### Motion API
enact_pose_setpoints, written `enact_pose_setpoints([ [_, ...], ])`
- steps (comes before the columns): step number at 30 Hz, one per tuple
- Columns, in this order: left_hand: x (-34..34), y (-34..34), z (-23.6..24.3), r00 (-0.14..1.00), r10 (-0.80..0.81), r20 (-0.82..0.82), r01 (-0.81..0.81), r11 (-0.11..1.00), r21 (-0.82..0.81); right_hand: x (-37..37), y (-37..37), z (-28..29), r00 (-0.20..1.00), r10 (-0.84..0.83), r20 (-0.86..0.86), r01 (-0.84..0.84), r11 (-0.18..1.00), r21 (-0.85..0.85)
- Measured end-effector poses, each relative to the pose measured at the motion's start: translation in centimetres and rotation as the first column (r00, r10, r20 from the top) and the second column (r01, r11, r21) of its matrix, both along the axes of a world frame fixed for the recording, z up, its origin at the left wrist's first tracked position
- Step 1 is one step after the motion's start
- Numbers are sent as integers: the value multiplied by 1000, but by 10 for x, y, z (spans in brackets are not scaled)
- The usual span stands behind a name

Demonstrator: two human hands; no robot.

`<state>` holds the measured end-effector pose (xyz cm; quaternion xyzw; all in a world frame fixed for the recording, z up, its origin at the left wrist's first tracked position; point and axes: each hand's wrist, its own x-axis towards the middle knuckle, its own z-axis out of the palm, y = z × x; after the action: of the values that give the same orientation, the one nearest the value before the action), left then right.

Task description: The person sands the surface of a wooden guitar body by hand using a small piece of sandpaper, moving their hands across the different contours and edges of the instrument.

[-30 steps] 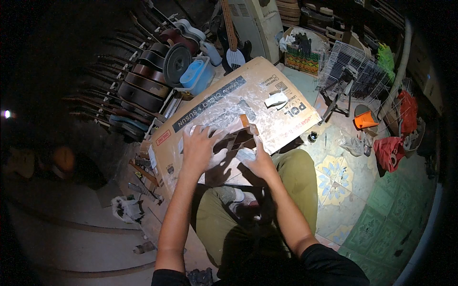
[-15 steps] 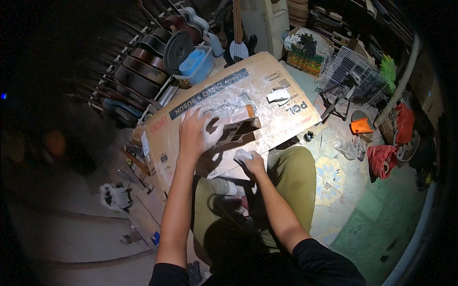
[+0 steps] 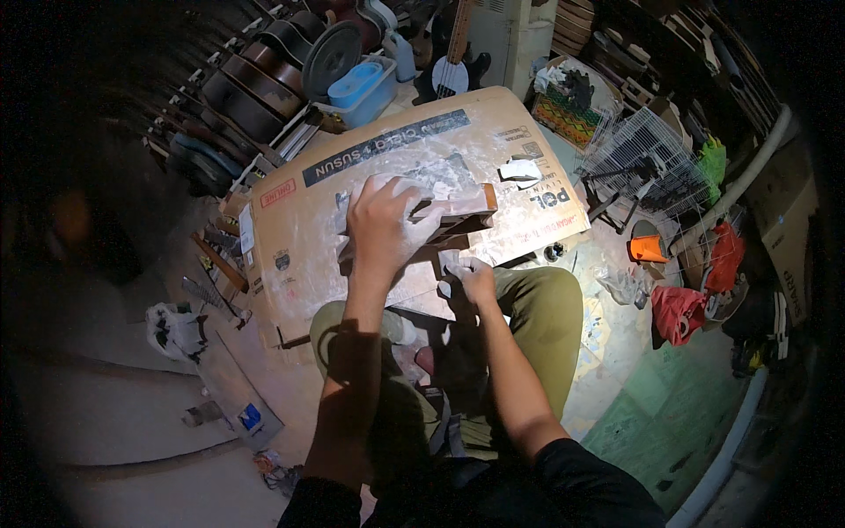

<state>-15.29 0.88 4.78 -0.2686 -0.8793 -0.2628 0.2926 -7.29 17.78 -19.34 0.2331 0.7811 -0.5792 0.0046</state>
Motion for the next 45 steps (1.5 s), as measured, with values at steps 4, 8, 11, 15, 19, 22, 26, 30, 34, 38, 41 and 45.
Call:
enact_pose_setpoints([
  [4, 3, 16, 0, 998, -52, 17, 51, 997, 64, -1, 25, -14, 995, 6, -103, -20, 991, -134],
  [8, 4, -6, -1, 998, -39, 40, 36, 997, 69, 3, 7, 64, 987, 130, -97, -138, 987, -78],
  [11, 2, 1, -6, 994, -76, 73, 69, 993, 94, 15, 25, 83, 939, 70, -337, -116, 986, -120],
  [15, 5, -6, -3, 992, -75, 105, 63, 992, 110, 42, 41, 153, 956, 108, -271, -233, 843, -484],
  [19, 11, -7, -5, 989, -34, 147, 25, 998, 60, 49, 26, 191, 983, 4, -182, -58, 954, -293],
  [22, 13, -4, -6, 987, 0, 158, -3, 1000, 18, 44, 11, 193, 930, 4, -367, -76, 981, -180],
  [26, 17, -4, 0, 974, 0, 227, -1, 1000, 4, 34, -8, 221, 916, 113, -386, 49, 922, 385],
  [30, 19, -4, 1, 968, 14, 249, -4, 999, -40, 19, -20, 214, 892, 167, -421, 101, 833, 544],
  [34, 17, 1, -7, 983, 66, 174, -61, 997, -35, 18, -24, 206, 864, 236, -444, 116, 765, 634],
  [38, 22, 2, 2, 977, 61, 203, -50, 997, -59, 18, -32, 207, 852, 283, -440, 120, 713, 691],
  [41, 22, 4, 0, 986, 88, 139, -76, 993, -89, 33, -37, 198, 879, 278, -387, 59, 742, 668],
  [45, 19, 6, 0, 990, 86, 113, -77, 993, -84, 16, -36, 202, 851, 301, -430, 111, 697, 708],
])
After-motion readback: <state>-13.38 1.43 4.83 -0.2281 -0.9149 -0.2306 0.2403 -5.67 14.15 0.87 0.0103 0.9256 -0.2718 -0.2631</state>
